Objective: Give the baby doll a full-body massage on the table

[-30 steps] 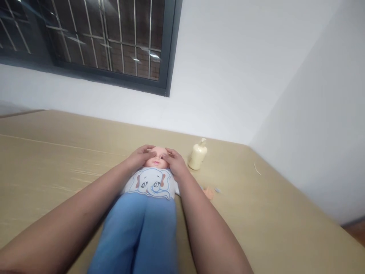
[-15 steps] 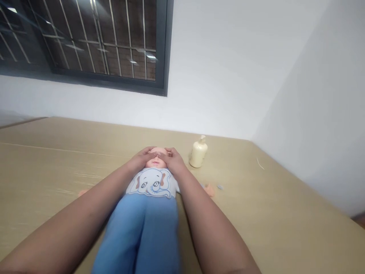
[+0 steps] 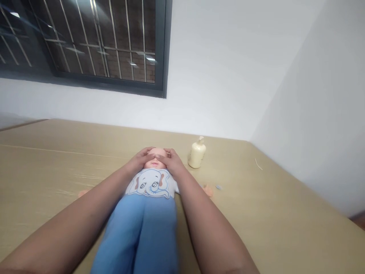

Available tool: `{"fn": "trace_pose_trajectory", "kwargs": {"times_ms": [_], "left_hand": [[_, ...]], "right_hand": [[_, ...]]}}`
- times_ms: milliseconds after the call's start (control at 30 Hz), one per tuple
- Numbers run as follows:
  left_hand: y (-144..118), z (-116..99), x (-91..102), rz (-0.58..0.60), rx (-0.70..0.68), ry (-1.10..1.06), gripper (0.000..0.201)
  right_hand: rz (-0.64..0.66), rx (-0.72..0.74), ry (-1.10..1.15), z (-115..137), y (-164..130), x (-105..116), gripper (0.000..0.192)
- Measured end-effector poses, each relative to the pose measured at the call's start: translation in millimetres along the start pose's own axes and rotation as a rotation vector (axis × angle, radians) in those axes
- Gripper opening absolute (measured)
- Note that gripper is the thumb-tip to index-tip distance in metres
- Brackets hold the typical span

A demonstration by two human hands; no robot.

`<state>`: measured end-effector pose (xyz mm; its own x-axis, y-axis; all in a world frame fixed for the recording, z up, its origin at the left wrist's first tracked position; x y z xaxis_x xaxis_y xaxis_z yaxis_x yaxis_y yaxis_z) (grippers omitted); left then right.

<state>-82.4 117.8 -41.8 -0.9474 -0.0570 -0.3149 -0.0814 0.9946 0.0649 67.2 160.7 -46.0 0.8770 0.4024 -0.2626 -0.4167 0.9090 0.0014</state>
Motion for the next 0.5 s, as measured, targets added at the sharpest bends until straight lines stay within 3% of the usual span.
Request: {"fn": "trace_pose_trajectory", "kwargs": {"times_ms": [233, 500], "left_hand": [[3.3, 1.1, 1.1, -0.018, -0.005, 0.032, 0.061], [-5.2, -3.1, 0.5, 0.022, 0.033, -0.031, 0.061]], "right_hand": [[0.017, -0.008, 0.014, -1.8, 3.1, 2.4, 0.054], [0.063, -0.063, 0.049, 1.0, -5.2, 5.9, 0.062]]}}
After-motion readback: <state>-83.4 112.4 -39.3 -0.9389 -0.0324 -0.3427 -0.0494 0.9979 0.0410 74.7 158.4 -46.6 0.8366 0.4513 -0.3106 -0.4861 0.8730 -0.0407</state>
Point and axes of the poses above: each hand's wrist, its own y-axis towards the middle knuckle, its own x-axis out of the back of the hand, z = x × y, the point moved 5 cm from there along y, towards the middle knuckle, and after that the axes turned 2 degrees about -x, right-handed, at the moved point
